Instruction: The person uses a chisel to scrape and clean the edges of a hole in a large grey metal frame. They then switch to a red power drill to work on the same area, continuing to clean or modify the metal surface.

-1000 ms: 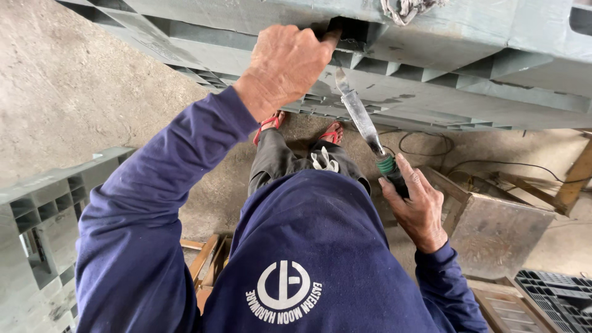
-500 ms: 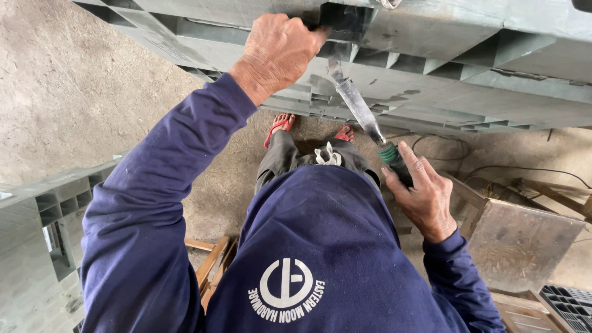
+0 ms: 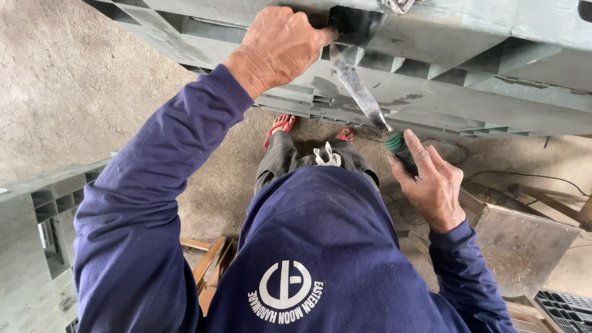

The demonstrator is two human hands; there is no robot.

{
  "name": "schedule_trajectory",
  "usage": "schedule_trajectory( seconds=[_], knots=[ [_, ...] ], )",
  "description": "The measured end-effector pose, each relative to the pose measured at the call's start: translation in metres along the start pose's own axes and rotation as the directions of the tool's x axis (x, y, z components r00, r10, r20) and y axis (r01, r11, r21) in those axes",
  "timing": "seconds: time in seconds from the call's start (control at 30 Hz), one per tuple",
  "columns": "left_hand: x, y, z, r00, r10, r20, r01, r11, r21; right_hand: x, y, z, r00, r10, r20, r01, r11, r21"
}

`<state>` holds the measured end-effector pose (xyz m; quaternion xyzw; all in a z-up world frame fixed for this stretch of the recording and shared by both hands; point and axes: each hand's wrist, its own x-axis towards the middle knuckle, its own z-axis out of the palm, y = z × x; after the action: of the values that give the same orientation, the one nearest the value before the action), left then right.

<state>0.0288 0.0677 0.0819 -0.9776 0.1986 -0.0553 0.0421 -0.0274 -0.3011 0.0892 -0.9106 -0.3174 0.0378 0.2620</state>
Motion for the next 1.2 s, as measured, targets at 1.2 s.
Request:
schedule_trajectory(
  seconds=[1.2],
  knots=[
    [0.001, 0.000, -0.004, 0.999, 0.013, 0.053, -0.012, 0.999, -0.031, 0.029, 0.037, -0.008, 0.992, -0.110, 0.061, 0.121, 0.968, -0.221]
  ],
)
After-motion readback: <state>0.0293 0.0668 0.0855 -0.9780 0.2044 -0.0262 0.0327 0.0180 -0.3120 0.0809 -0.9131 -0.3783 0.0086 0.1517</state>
